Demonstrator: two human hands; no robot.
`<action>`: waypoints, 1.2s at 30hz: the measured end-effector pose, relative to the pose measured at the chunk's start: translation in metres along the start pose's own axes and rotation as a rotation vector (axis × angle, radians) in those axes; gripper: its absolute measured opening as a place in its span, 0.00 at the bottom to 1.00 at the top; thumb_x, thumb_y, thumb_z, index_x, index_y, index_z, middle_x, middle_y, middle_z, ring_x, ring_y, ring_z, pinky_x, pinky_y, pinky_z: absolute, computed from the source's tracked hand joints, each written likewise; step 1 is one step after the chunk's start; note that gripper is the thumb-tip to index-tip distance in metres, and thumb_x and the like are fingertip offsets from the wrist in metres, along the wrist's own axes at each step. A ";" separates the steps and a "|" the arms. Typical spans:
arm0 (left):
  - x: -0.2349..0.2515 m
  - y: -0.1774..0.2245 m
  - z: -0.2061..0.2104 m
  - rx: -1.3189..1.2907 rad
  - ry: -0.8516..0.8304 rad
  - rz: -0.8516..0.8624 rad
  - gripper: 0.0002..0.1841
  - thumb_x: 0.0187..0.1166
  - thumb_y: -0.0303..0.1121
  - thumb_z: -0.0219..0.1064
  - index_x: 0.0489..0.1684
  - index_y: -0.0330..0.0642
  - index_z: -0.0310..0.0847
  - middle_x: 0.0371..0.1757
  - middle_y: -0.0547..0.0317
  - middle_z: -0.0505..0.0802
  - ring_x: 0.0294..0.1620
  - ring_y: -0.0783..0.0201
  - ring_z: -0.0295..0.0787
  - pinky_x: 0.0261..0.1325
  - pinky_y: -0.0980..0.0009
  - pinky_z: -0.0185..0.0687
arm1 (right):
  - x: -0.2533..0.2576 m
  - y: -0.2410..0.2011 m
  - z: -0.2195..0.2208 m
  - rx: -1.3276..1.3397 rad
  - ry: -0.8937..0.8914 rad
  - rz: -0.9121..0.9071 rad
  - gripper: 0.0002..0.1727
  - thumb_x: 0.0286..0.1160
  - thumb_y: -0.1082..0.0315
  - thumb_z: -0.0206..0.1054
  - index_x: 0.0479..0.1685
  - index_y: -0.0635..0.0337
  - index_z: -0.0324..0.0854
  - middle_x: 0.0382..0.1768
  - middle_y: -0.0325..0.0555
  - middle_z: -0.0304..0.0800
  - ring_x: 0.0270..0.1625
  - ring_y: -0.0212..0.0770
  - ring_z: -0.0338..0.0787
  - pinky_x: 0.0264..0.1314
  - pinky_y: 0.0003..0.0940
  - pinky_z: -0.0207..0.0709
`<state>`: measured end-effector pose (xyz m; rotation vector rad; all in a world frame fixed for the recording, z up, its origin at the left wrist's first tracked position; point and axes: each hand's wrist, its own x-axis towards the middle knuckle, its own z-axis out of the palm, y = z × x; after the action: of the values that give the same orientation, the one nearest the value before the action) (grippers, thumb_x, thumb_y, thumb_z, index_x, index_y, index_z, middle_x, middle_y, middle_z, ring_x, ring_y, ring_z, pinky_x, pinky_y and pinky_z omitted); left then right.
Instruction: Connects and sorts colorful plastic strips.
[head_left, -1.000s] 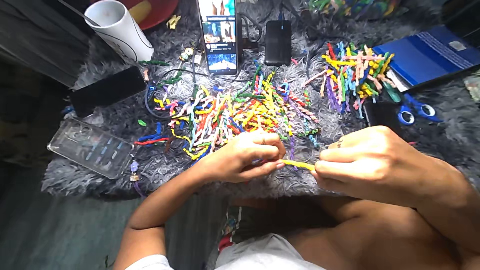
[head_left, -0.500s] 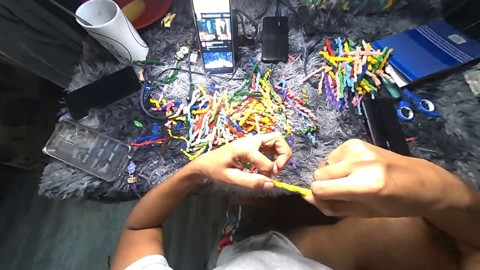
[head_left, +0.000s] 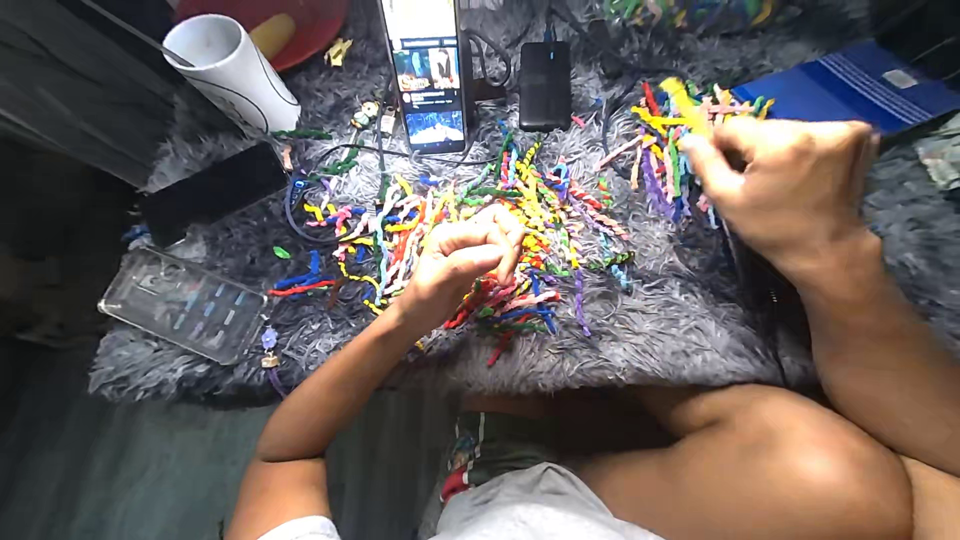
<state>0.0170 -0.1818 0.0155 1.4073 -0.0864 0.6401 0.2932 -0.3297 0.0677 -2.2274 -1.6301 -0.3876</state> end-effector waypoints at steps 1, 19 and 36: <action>0.000 -0.001 0.001 -0.007 -0.003 -0.009 0.19 0.83 0.52 0.60 0.21 0.58 0.85 0.38 0.78 0.86 0.43 0.80 0.80 0.44 0.81 0.73 | 0.003 0.009 0.004 -0.095 -0.011 0.092 0.31 0.93 0.51 0.49 0.39 0.76 0.81 0.34 0.78 0.87 0.38 0.81 0.88 0.37 0.75 0.69; -0.003 -0.009 0.005 0.073 -0.037 0.000 0.18 0.84 0.41 0.63 0.19 0.47 0.83 0.40 0.71 0.86 0.42 0.81 0.81 0.40 0.85 0.75 | -0.020 -0.027 0.075 0.237 -0.360 -0.364 0.24 0.85 0.62 0.63 0.80 0.48 0.79 0.75 0.67 0.79 0.72 0.74 0.80 0.63 0.70 0.74; -0.002 -0.011 0.008 0.135 -0.075 0.017 0.19 0.83 0.38 0.64 0.16 0.45 0.82 0.39 0.69 0.84 0.43 0.81 0.79 0.42 0.85 0.74 | -0.017 -0.023 0.068 0.461 -0.309 -0.294 0.06 0.74 0.76 0.68 0.43 0.63 0.89 0.39 0.55 0.90 0.44 0.54 0.91 0.49 0.52 0.84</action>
<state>0.0231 -0.1899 0.0065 1.5626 -0.1168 0.6160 0.2669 -0.3079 0.0020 -1.7682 -1.9696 0.2587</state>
